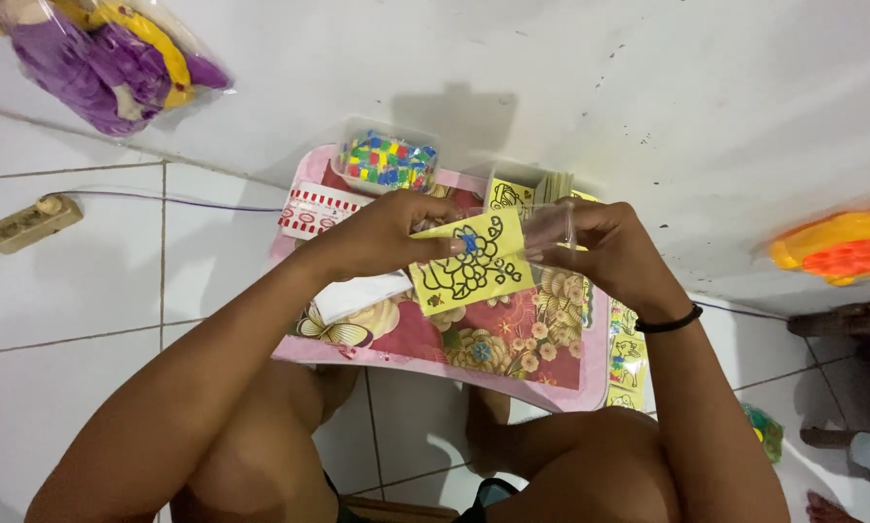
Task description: The person places a sticker sheet and a small bag of colored items into a clear plastic bag and then places it on the floor.
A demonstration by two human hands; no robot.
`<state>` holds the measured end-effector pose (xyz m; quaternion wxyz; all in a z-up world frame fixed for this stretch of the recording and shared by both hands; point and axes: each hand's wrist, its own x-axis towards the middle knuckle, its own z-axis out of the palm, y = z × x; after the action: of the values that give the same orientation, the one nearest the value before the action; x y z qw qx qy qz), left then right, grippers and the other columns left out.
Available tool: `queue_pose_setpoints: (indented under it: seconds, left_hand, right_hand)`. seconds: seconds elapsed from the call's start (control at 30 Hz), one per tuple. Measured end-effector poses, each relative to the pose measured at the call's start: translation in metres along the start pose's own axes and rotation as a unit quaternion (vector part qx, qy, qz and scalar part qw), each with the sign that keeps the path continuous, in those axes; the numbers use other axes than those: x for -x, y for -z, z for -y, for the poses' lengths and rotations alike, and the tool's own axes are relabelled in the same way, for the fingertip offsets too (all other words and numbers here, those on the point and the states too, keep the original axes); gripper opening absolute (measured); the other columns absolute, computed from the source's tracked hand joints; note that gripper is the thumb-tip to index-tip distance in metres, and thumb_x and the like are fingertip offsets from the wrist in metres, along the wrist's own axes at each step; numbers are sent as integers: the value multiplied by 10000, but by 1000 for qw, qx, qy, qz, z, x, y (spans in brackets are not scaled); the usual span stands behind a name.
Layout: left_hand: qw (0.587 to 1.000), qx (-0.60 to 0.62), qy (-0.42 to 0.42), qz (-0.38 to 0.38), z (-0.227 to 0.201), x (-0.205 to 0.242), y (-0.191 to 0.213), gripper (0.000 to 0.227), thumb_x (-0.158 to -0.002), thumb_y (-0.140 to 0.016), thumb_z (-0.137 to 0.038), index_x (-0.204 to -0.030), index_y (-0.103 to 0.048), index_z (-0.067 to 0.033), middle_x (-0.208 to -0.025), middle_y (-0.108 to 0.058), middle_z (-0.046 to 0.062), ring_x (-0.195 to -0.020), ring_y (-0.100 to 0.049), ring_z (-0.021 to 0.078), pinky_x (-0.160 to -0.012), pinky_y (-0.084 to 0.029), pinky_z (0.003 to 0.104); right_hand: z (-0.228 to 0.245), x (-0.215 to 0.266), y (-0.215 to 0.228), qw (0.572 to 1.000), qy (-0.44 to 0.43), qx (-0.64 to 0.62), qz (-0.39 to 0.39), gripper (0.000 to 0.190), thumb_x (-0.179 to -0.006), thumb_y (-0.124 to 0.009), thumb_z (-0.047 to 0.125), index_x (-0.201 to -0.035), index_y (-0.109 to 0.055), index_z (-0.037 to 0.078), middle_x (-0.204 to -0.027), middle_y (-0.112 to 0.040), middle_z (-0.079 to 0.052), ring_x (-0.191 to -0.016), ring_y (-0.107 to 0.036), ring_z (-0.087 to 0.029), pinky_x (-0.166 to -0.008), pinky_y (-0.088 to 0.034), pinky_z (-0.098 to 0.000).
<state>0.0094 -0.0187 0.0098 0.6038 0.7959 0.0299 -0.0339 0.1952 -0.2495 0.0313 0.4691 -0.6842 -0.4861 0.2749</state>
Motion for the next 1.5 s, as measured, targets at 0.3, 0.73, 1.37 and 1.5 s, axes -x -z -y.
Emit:
queue_pose_setpoints:
  seconds: [0.3, 0.73, 1.37, 1.5]
  left_hand:
    - [999, 45, -21, 5, 0, 1, 2, 467, -991, -621, -266, -1388, -616, -21, -1331, -658, 225, -1230, -638, 407, -1030, -482, 553]
    - [997, 79, -14, -5, 12, -12, 0, 391, -1002, -604, -230, -1296, -640, 24, -1075, -748, 229, -907, -758, 287, -825, -609, 405]
    - [987, 157, -22, -18, 10, -15, -6, 377, -993, -619, -222, -1225, -612, 75, -971, -749, 248, -791, -767, 253, -680, -650, 348]
    - [988, 154, -15, -15, 9, -15, -5, 399, -988, -628, -249, -1230, -608, 68, -997, -750, 250, -809, -774, 254, -691, -651, 342]
  right_hand:
    - [-2, 0, 2, 1000, 0, -3, -22, 237, -861, -712, -99, -1026, -792, 52, -1017, -754, -152, -1039, -699, -285, -948, -557, -440]
    - [5, -1, -6, 997, 29, -16, -76, 169, -849, -761, -84, -998, -772, -3, -1024, -722, -183, -1039, -672, -268, -946, -545, -413]
    - [1, -3, -7, 990, -93, -109, -9, 956, -971, -172, 743, -1071, -731, -27, -1372, -532, -384, -1369, -440, -583, -1099, -325, -712]
    - [14, -2, -15, 986, -110, -123, 6, 1074, -906, -71, 801, -1161, -743, 2, -1431, -437, -425, -1428, -315, -646, -1157, -228, -719]
